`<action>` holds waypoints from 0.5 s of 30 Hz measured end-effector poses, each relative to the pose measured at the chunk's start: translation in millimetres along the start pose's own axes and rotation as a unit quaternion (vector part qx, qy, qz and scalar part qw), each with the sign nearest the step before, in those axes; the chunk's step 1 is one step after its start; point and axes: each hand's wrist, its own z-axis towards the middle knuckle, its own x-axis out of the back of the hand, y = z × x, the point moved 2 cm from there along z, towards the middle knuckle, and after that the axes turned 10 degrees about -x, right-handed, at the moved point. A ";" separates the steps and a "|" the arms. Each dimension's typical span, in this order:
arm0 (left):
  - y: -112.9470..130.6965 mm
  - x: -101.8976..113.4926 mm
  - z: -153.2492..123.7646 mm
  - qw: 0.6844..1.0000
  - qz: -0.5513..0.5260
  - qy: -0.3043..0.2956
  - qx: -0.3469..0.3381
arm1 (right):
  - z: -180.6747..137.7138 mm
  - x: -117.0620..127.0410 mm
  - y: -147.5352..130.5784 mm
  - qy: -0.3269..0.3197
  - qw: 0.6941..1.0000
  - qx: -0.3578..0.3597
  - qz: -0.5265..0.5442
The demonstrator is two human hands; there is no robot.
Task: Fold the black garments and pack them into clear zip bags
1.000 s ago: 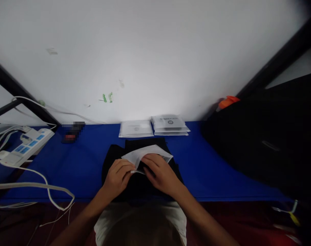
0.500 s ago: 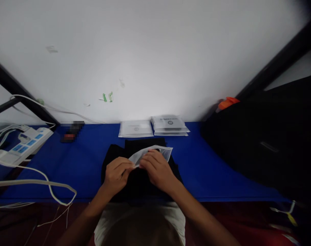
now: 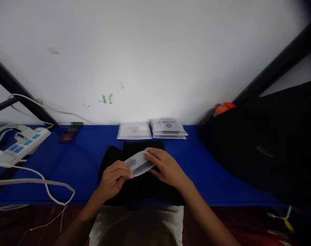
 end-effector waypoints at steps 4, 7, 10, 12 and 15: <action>7.1 -1.1 -5.7 0.998 0.056 -0.024 0.015 | 17.6 -11.3 -5.7 -0.076 0.996 0.032 -0.033; 8.5 6.1 -22.5 0.982 0.149 -0.076 0.085 | 24.8 5.3 12.8 -0.027 0.998 0.024 -0.042; 7.5 12.9 -45.6 0.958 0.173 -0.194 0.123 | 34.5 35.5 50.3 0.103 0.991 -0.036 -0.076; 4.9 16.9 -60.0 0.939 0.165 -0.267 0.143 | 44.3 48.0 81.4 0.174 0.974 -0.092 -0.109; 0.1 22.0 -74.1 0.915 0.144 -0.338 0.166 | 60.1 39.0 126.7 0.138 0.969 -0.146 -0.145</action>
